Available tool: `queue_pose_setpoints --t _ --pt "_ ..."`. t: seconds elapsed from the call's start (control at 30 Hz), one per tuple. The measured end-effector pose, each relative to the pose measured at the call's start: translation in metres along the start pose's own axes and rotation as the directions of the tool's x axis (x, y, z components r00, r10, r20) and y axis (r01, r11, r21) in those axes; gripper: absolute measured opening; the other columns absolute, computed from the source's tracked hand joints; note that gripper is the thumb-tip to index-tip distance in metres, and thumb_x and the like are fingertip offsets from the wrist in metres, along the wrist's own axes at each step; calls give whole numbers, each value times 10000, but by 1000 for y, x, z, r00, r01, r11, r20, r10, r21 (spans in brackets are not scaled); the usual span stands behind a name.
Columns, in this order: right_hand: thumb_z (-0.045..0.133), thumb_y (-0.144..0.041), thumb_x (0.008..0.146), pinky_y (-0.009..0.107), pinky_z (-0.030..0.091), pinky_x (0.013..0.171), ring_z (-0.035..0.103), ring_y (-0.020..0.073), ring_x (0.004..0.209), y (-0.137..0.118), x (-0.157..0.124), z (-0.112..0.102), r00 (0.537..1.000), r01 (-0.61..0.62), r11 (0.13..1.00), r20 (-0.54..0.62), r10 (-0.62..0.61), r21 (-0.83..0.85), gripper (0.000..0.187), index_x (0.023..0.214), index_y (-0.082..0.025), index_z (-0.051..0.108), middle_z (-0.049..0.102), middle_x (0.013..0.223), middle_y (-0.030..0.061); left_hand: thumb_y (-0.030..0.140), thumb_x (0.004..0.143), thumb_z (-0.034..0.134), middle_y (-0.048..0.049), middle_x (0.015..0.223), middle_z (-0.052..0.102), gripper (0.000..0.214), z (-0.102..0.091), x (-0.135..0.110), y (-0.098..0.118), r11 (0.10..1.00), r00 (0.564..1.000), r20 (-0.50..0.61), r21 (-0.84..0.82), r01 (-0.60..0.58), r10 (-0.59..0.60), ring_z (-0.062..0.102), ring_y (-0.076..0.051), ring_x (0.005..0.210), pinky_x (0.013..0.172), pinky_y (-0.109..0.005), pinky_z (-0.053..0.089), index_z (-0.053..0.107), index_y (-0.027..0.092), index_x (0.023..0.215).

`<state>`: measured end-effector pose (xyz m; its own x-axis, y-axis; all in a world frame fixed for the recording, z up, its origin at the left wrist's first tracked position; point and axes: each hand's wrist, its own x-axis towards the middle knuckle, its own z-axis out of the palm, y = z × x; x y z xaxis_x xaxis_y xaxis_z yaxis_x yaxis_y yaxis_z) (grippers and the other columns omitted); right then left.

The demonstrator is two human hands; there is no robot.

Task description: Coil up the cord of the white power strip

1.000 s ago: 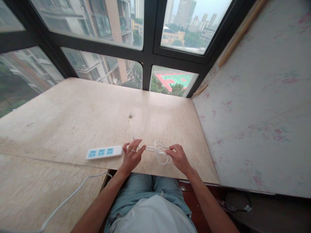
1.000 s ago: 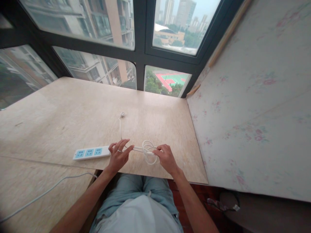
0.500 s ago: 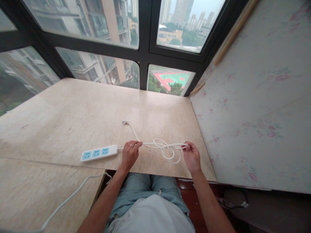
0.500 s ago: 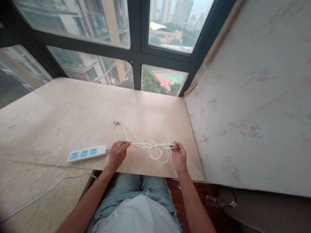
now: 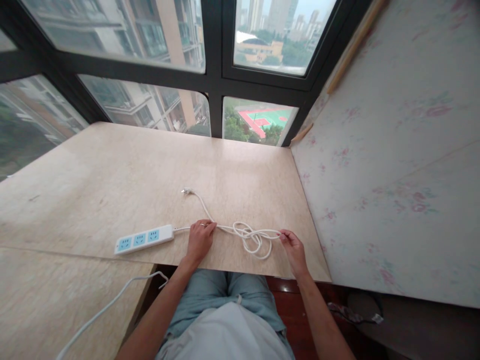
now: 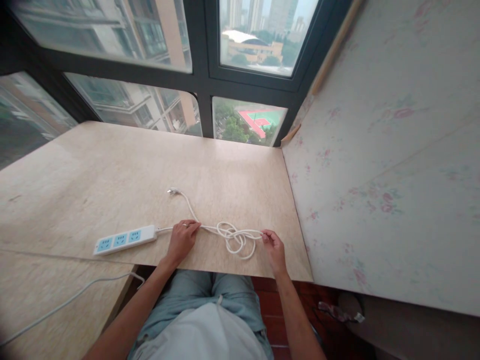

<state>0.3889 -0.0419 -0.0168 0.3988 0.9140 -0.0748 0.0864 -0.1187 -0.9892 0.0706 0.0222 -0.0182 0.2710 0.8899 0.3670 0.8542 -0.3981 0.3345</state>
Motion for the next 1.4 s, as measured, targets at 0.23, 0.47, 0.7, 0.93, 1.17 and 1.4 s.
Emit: queue_pose_setpoints --t 0.23,0.47,0.7,0.93,1.17,1.4 --pt "616 -314 853 441 405 1016 540 232 1158 -57 2 -3 922 316 947 256 -290 -64 345 1192 -251 608 606 1233 79 322 861 537 -93 869 678 195 -18 -7 53 939 976 21 -267 215 -217 614 -245 840 786 -389 462 667 197 932" --pt "623 -246 867 355 448 803 555 226 929 -90 11 62 612 776 409 731 -302 -481 134 961 -227 716 645 956 87 535 752 612 -10 594 616 349 16 4 88 426 726 558 -588 687 -402 578 -158 473 401 -251 390 607 189 704" --pt "610 -274 878 309 380 682 546 220 858 -83 15 73 606 791 149 793 -57 -594 139 830 -192 711 627 874 85 459 698 655 -53 708 674 322 19 6 94 194 566 704 -540 819 -429 575 -124 440 325 -198 276 633 138 715" --pt "578 -239 898 321 364 727 530 209 847 -76 13 58 682 731 259 677 -276 -631 143 816 -191 684 623 860 63 354 665 635 49 403 471 215 23 9 93 155 556 654 -567 809 -513 349 -67 341 361 -196 225 584 152 611" --pt "533 -396 909 326 416 769 539 191 826 -70 29 -4 873 477 842 249 -420 -252 248 810 -199 646 582 830 41 333 681 601 68 436 438 187 23 7 81 171 614 487 -681 712 -621 359 -65 389 410 -189 261 558 162 618" --pt "739 -520 691 352 463 820 561 146 731 -44 35 -37 1000 -14 944 24 7 330 351 698 -200 595 586 755 -6 391 697 628 51 483 507 240 20 6 76 148 638 450 -734 663 -625 408 -80 403 404 -197 300 556 165 655"
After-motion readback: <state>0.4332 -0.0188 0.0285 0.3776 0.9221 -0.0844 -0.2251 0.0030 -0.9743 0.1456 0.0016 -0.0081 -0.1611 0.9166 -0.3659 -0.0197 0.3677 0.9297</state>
